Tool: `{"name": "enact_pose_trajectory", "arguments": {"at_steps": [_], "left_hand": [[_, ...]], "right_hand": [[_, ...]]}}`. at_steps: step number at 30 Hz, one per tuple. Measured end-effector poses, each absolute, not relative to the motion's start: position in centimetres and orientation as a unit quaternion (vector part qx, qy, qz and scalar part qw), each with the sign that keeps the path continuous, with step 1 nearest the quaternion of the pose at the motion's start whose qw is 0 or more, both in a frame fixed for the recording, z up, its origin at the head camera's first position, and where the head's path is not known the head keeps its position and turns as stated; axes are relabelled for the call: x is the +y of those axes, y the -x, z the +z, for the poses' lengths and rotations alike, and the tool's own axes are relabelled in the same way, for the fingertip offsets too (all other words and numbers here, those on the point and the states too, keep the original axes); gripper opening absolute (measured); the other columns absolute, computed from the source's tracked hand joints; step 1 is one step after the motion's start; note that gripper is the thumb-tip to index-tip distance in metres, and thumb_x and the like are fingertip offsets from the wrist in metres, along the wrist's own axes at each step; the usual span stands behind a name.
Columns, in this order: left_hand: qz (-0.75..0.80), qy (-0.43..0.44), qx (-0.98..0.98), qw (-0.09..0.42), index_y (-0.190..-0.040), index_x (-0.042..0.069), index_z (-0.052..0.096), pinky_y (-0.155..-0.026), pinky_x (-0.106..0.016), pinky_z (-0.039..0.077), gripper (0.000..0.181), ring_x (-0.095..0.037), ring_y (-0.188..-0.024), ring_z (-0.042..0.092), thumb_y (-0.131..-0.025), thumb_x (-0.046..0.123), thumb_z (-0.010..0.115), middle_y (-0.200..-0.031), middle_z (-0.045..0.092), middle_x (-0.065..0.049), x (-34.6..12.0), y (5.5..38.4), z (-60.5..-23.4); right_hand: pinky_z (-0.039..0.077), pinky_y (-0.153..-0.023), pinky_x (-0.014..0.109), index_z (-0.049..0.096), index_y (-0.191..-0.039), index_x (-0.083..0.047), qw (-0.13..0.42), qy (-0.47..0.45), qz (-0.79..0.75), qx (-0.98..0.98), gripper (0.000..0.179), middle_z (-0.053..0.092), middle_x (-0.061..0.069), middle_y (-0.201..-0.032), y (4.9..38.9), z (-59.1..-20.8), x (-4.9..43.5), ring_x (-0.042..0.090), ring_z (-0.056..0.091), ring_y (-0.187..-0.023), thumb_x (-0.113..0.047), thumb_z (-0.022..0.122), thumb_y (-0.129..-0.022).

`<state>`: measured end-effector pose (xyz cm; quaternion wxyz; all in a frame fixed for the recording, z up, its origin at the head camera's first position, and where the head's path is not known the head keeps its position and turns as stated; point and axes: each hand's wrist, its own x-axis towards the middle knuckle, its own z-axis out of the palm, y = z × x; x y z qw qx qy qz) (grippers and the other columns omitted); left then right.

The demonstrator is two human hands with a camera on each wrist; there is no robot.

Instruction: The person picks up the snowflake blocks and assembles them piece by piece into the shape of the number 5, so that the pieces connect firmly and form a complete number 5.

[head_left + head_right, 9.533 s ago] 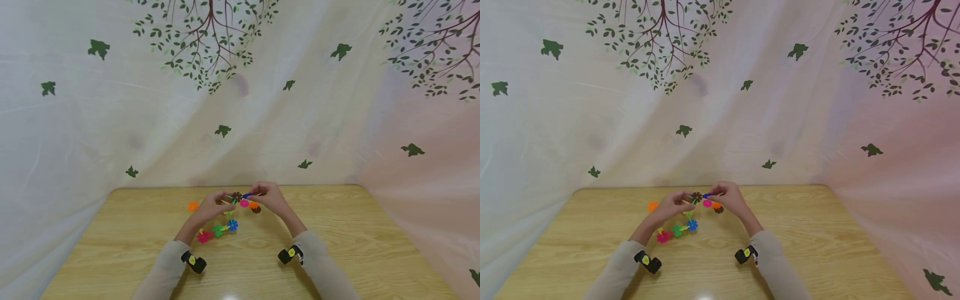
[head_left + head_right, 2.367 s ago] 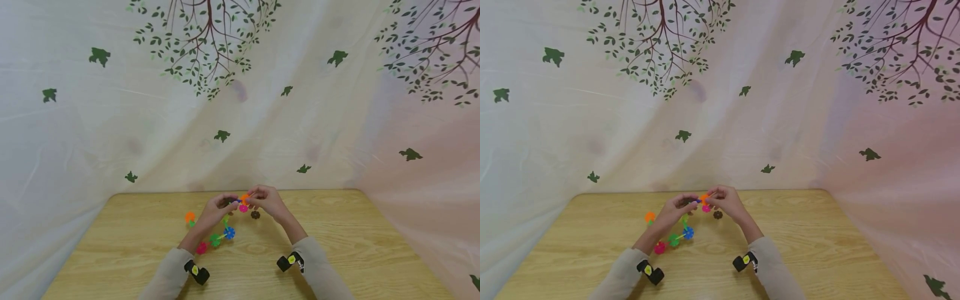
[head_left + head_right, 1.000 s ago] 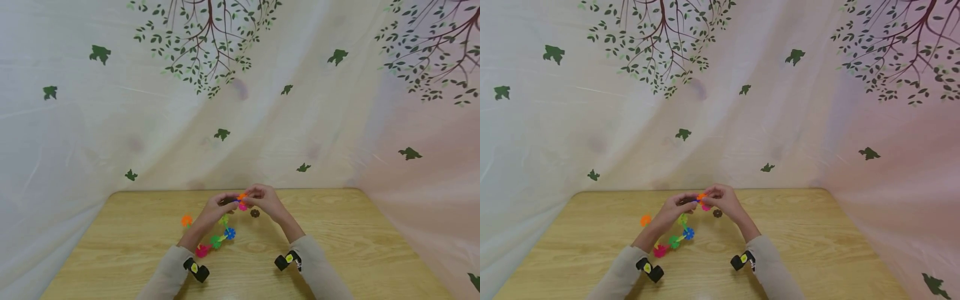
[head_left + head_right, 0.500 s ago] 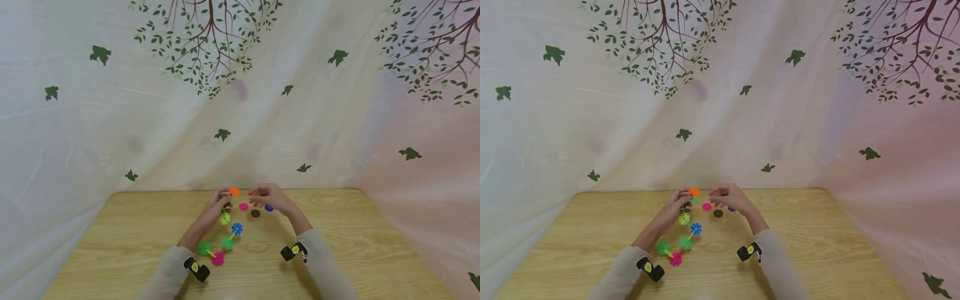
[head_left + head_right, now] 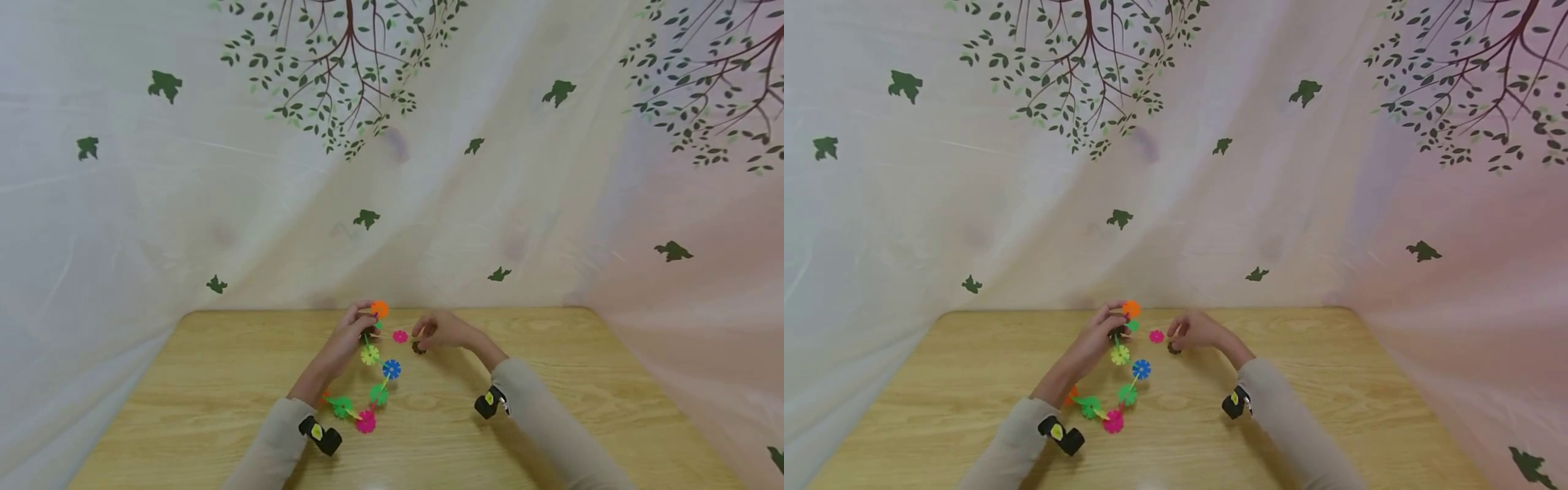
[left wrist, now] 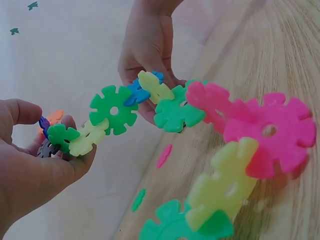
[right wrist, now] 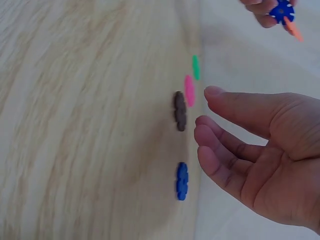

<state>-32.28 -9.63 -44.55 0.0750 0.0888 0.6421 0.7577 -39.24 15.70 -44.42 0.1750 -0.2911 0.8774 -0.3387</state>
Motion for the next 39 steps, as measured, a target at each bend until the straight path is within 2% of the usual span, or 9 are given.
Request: {"name": "enact_pose_trajectory", "arguments": {"at_steps": [3,8,16,22,27,34,39], "left_hand": [[0.756,-0.093,0.643,0.081,-0.143,0.006,0.042,-0.096,-0.043,0.055,0.037,-0.020,-0.094,0.055,-0.106,0.012,0.043,-0.107,0.051,-0.007,-9.8,32.3,-44.5],[0.747,-0.097,0.652,0.086,-0.142,0.008,0.041,-0.096,-0.041,0.055,0.035,-0.016,-0.091,0.057,-0.108,0.016,0.044,-0.108,0.051,-0.006,-9.9,32.4,-44.5],[0.749,-0.102,0.650,0.076,-0.140,0.005,0.043,-0.082,-0.028,0.056,0.034,-0.017,-0.092,0.059,-0.107,0.014,0.047,-0.111,0.058,-0.006,-9.8,32.3,-44.2],[0.760,-0.100,0.638,0.077,-0.141,0.003,0.040,-0.083,-0.027,0.056,0.036,-0.016,-0.093,0.060,-0.106,0.013,0.047,-0.106,0.057,-0.004,-10.1,32.4,-44.3],[0.764,-0.099,0.633,0.075,-0.140,0.002,0.040,-0.084,-0.028,0.057,0.036,-0.015,-0.091,0.059,-0.106,0.011,0.047,-0.100,0.057,-0.002,-10.2,32.3,-44.4],[0.767,-0.107,0.628,0.077,-0.140,0.001,0.039,-0.089,-0.030,0.057,0.037,-0.015,-0.092,0.059,-0.106,0.012,0.047,-0.102,0.057,-0.001,-10.3,32.1,-44.4],[0.774,-0.141,0.614,0.060,-0.132,0.003,0.045,-0.084,-0.025,0.058,0.032,-0.014,-0.092,0.060,-0.103,0.015,0.052,-0.103,0.057,-0.002,-10.5,32.1,-44.7]], "right_hand": [[0.051,-0.068,0.022,0.073,-0.110,0.000,0.173,0.291,-0.317,0.886,0.024,0.072,0.007,-0.091,39.3,-44.9,15.6,0.009,0.060,-0.078,-0.004,0.078,-0.087],[0.051,-0.068,0.022,0.074,-0.109,0.002,0.170,0.293,-0.300,0.892,0.024,0.072,0.012,-0.091,39.2,-45.1,15.2,0.011,0.060,-0.078,0.000,0.078,-0.086],[0.051,-0.073,0.025,0.071,-0.095,0.002,0.155,0.283,-0.304,0.897,0.014,0.070,0.011,-0.091,39.1,-45.7,14.9,0.014,0.060,-0.082,0.005,0.077,-0.083],[0.052,-0.073,0.025,0.070,-0.103,0.003,0.135,0.274,-0.310,0.900,0.022,0.069,0.012,-0.092,39.1,-46.1,15.0,0.015,0.060,-0.084,0.003,0.079,-0.083],[0.051,-0.073,0.025,0.069,-0.097,0.003,0.135,0.274,-0.309,0.901,0.019,0.068,0.011,-0.088,39.1,-46.2,15.0,0.014,0.059,-0.081,0.004,0.081,-0.081],[0.052,-0.075,0.026,0.064,-0.097,0.000,0.142,0.283,-0.327,0.891,0.025,0.067,0.011,-0.090,39.1,-46.1,15.1,0.015,0.061,-0.083,0.006,0.081,-0.079],[0.051,-0.074,0.026,0.064,-0.096,0.000,0.141,0.287,-0.347,0.882,0.020,0.067,0.011,-0.090,39.1,-46.2,15.4,0.016,0.060,-0.082,0.007,0.077,-0.083]]}}
